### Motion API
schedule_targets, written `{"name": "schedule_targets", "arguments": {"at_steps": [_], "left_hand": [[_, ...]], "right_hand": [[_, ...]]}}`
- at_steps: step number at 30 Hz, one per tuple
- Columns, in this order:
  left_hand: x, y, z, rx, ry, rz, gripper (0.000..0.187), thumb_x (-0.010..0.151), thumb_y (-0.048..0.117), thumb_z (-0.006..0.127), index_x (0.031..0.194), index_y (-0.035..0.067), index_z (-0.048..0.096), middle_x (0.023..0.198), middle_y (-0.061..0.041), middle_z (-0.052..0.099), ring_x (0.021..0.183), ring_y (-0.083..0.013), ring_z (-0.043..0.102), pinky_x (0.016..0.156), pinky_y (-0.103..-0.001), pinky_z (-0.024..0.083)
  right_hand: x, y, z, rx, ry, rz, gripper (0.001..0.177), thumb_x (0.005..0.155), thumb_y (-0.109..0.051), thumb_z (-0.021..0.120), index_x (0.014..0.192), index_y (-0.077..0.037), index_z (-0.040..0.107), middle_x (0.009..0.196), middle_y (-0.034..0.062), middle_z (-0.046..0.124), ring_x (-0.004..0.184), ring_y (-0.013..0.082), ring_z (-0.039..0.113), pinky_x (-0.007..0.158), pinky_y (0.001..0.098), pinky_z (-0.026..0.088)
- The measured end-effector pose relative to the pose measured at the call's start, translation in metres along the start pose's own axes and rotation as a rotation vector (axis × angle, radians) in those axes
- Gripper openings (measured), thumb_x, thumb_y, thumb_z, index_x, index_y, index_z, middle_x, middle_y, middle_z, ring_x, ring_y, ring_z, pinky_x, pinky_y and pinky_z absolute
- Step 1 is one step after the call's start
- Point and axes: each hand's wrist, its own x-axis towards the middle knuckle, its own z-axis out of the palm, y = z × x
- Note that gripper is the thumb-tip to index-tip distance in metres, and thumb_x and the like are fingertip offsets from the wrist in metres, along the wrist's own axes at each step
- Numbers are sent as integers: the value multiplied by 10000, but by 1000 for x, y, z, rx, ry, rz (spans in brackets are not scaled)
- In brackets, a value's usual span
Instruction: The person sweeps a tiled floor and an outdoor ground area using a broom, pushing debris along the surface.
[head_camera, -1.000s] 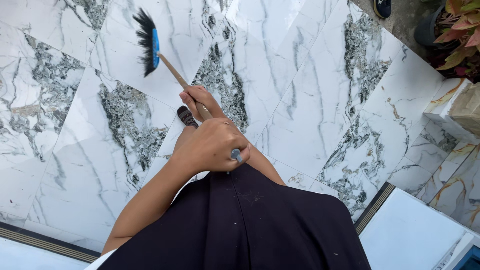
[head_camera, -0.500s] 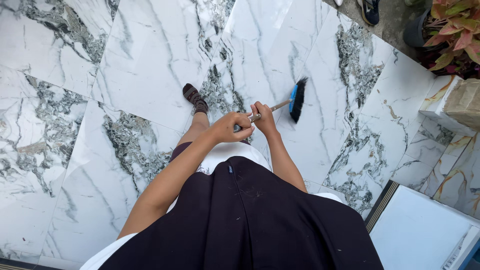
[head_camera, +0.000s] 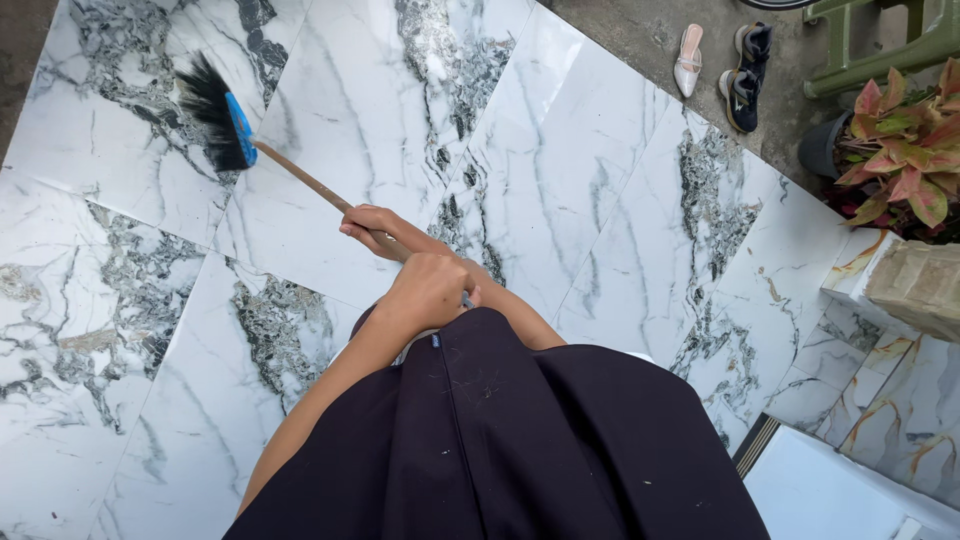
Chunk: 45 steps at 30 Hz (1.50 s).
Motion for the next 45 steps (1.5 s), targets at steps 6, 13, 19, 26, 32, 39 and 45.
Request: {"name": "schedule_targets", "arguments": {"at_steps": [6,13,19,26,32,39,45], "left_hand": [[5,-6,-67,-197,317,81,260,767,193,601,560,36,600,566,-94,593,583,-262,601,584,-353,464],[77,-71,-60,-439,447,-6,246,783,113,591,562,7,567,522,-72,554,579,-229,566,918,-333,464],[181,-99,21,-883,565,19,168,805,57,583,658,-23,577,665,-91,606,776,-180,612,884,-338,441],[233,-91,-16,-714,709,-74,195,740,69,592,563,-2,551,596,-80,583,634,-189,572,847,-342,418],[232,-58,-88,-282,745,-337,249,627,120,590,414,29,499,424,-77,475,452,-246,437,682,-310,418],[246,-84,-147,-103,824,-321,209,612,142,589,423,69,537,421,-88,497,400,-232,418,657,-313,396],[223,-180,-193,-268,1081,-137,205,690,129,569,514,33,531,569,-70,578,609,-217,545,781,-335,420]], "right_hand": [[58,-3,-22,-146,-73,-151,293,906,-184,522,671,-37,428,565,103,392,552,235,386,574,344,369],[48,94,-135,-467,-144,164,284,857,-189,550,630,-49,452,496,134,447,459,329,423,445,427,311],[3,169,-272,-837,-102,271,218,819,-177,558,635,-67,520,510,154,533,525,387,513,541,466,402],[63,187,-307,-542,-220,276,259,880,-189,542,684,-36,468,521,170,486,496,362,467,461,406,341],[155,126,-220,-65,-428,10,248,906,-107,518,721,10,400,576,114,339,511,171,279,462,322,289],[251,84,-185,53,-617,-227,250,926,-52,505,713,16,392,581,120,338,543,187,279,535,330,300],[326,112,-202,-339,-498,108,290,918,-138,529,703,4,395,507,125,294,472,203,228,448,345,238]]}}
